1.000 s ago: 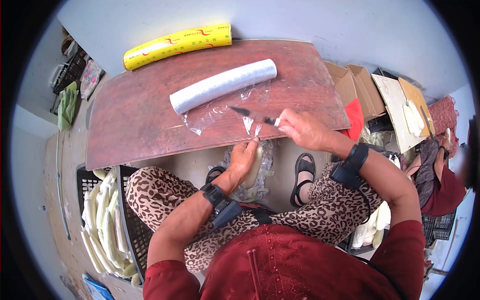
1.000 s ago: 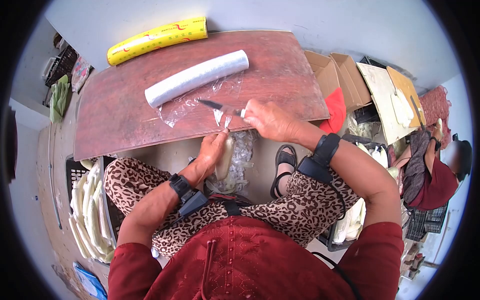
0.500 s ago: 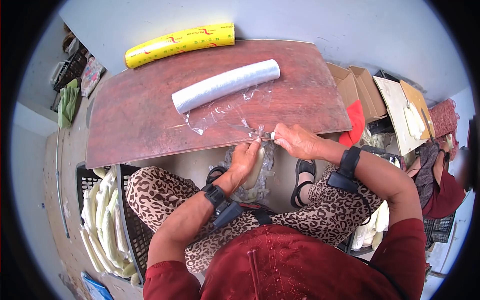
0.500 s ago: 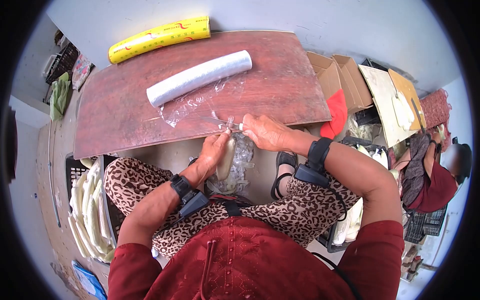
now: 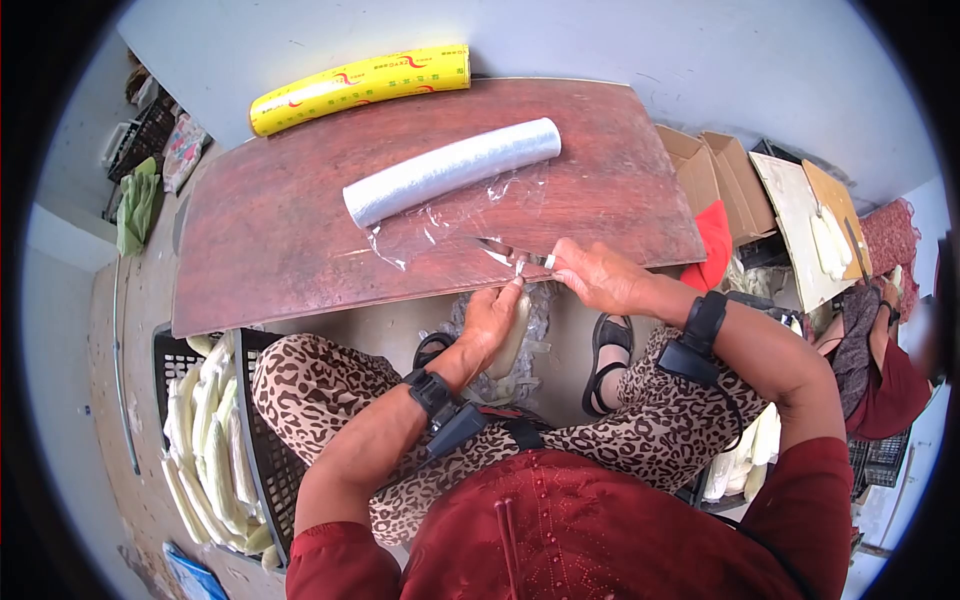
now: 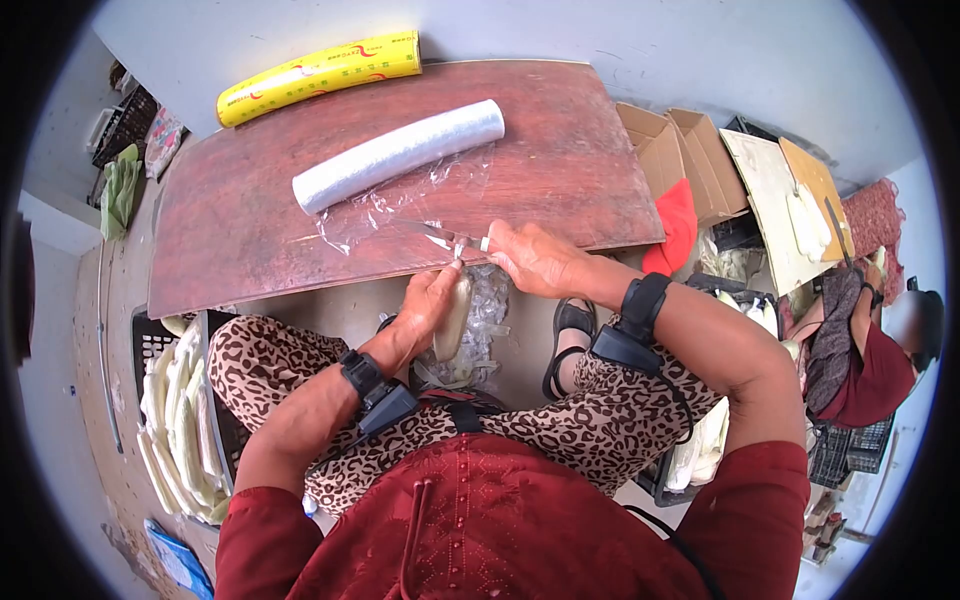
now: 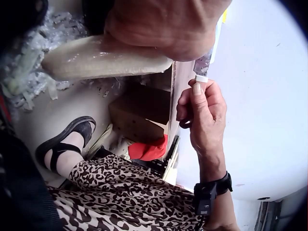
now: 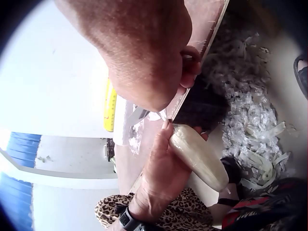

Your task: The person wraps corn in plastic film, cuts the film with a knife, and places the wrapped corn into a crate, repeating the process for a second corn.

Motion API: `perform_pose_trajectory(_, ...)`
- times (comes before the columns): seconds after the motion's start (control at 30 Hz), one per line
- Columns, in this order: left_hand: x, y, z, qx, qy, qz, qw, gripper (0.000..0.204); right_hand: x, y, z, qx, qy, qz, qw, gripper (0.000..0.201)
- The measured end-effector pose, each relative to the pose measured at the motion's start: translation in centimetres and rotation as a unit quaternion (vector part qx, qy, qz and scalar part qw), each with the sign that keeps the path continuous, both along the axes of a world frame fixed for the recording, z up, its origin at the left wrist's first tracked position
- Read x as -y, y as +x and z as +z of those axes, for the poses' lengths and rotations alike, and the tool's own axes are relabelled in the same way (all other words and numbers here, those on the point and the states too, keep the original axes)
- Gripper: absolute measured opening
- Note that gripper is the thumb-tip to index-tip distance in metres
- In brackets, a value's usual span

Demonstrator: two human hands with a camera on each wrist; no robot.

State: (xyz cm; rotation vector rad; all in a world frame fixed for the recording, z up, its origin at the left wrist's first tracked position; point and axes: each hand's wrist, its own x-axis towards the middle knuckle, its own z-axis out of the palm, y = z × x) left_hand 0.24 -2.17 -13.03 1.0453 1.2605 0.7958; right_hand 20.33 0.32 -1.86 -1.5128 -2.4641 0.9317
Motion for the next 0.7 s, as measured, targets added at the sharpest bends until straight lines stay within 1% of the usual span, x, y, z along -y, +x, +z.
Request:
perform_pose_trajectory(0.17, -0.1, 0.0, -0.5, 0.015, -0.015, -0.002, 1.000, 0.043, 0.6, -0.2, -0.3, 0.056, -0.010, 0.019, 0.998, 0.022)
perform_pose_trajectory(0.27, -0.1, -0.1, -0.9, 0.017, -0.012, -0.005, 1.000, 0.044, 0.7, -0.3, -0.3, 0.062, -0.023, 0.015, 0.998, 0.023)
perform_pose_trajectory(0.43, -0.1, 0.0, -0.6, 0.032, -0.012, -0.001, 0.999, 0.044, 0.8, -0.6, 0.0, 0.083, -0.016, 0.015, 0.996, 0.023)
perform_pose_trajectory(0.53, -0.1, -0.3, -0.2, 0.015, -0.027, -0.024, 0.999, 0.044, 1.1, -0.5, -0.5, 0.092, -0.016, 0.015, 0.996, 0.022)
perform_pose_trajectory(0.63, 0.0, -0.2, 0.4, 0.030, -0.022, -0.015, 0.999, 0.043, 1.6, -0.7, -0.9, 0.111, -0.016, 0.008, 0.994, 0.020)
perform_pose_trajectory(0.7, 0.0, -0.3, 0.8, -0.005, -0.019, -0.027, 0.999, 0.042, 1.7, -1.2, -0.9, 0.134, -0.026, 0.002, 0.991, 0.019)
